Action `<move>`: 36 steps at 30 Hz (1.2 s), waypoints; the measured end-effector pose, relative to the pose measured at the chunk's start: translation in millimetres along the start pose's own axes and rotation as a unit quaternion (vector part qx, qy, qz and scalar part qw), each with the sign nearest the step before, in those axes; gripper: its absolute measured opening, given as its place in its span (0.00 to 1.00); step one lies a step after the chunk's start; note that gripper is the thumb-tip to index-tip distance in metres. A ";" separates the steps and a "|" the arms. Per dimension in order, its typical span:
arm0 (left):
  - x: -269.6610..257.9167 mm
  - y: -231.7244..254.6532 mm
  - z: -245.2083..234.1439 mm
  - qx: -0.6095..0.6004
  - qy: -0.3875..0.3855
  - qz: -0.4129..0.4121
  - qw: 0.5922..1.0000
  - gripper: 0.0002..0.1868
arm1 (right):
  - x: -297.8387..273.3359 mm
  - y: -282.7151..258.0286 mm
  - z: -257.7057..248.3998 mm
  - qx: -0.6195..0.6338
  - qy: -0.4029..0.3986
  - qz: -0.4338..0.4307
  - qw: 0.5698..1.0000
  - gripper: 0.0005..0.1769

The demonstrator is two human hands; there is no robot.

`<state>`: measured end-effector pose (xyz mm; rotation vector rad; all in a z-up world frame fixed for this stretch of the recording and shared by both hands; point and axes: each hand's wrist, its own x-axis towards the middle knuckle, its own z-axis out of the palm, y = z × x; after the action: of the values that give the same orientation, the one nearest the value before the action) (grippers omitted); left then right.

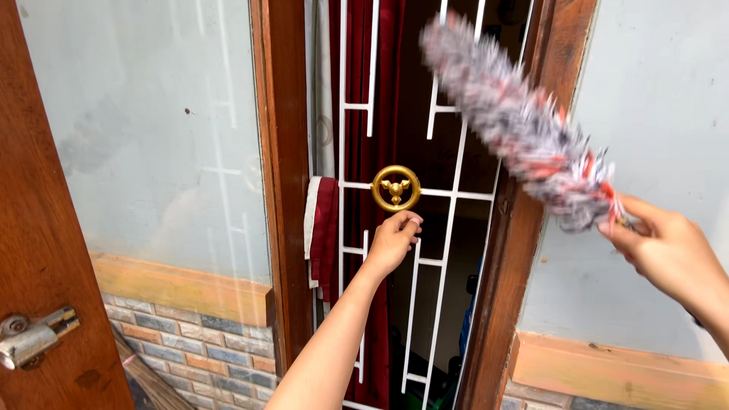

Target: The person cleans a window and its frame using a microfiber duster, moving the duster across the glass panes, the wooden frame, and the metal security bars.

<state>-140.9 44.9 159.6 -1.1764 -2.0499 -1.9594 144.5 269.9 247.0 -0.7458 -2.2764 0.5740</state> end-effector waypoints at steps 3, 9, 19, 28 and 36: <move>-6.2 -12.5 4.7 -0.017 0.014 0.005 1.000 0.16 | 8.2 2.8 27.1 0.006 0.043 -0.099 0.994 0.28; -44.7 -93.8 1.7 0.014 0.034 0.002 0.999 0.14 | -61.2 47.7 141.2 -0.044 -0.169 -0.064 0.983 0.29; -137.6 -180.7 22.5 -0.018 0.011 -0.128 0.991 0.10 | -79.2 275.1 265.7 0.016 -0.102 -0.056 0.993 0.32; -143.5 -176.0 35.5 -0.027 0.080 -0.116 0.990 0.10 | -82.9 170.2 227.1 0.078 -0.016 -0.093 0.993 0.29; -170.8 -175.8 28.0 -0.038 0.066 -0.139 0.987 0.10 | -86.9 112.2 281.1 0.076 -0.187 -0.108 0.973 0.32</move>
<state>-106.2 8.7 -81.9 -0.7796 -2.1881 -2.1856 39.2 242.8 -48.5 -0.3267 -2.5752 0.8289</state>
